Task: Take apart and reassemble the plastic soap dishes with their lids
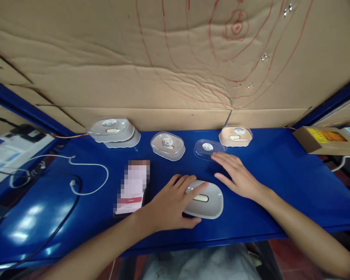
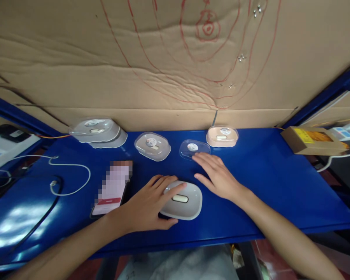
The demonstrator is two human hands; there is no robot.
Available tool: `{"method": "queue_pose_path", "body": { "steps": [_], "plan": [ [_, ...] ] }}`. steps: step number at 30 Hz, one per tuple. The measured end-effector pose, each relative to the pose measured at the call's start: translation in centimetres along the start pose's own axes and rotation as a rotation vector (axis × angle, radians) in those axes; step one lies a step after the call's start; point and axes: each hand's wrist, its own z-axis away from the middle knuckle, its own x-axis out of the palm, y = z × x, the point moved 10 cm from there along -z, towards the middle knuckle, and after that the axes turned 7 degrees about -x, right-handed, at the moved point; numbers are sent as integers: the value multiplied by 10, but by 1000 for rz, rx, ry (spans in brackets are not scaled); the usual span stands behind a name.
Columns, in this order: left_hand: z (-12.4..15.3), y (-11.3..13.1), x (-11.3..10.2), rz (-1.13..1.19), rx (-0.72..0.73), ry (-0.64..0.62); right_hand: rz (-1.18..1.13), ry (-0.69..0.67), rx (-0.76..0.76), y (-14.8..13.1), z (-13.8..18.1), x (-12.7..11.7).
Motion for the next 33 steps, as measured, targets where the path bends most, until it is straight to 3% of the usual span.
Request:
{"method": "queue_pose_path", "body": {
  "steps": [3, 9, 15, 18, 23, 28, 33],
  "plan": [
    [0, 1, 1, -15, -16, -4, 112, -44, 75, 22, 2, 9],
    [-2, -4, -2, -37, -47, 20, 79, -24, 108, 22, 6, 15],
    [-3, -7, -4, -59, -36, 76, -153, 78, 122, 19, 1, 6],
    [-3, -5, -10, -122, -14, 155, -261, 124, 85, 10, -1, -5],
    [-1, -2, -18, -157, 11, 241, -294, 70, -37, -20, -1, -3],
    [-2, -1, -17, -170, 19, 241, -240, -16, -181, -49, 1, 10],
    [-4, -4, -6, -184, 9, 151, -185, -54, -209, -55, 2, 13]
  ]
}}
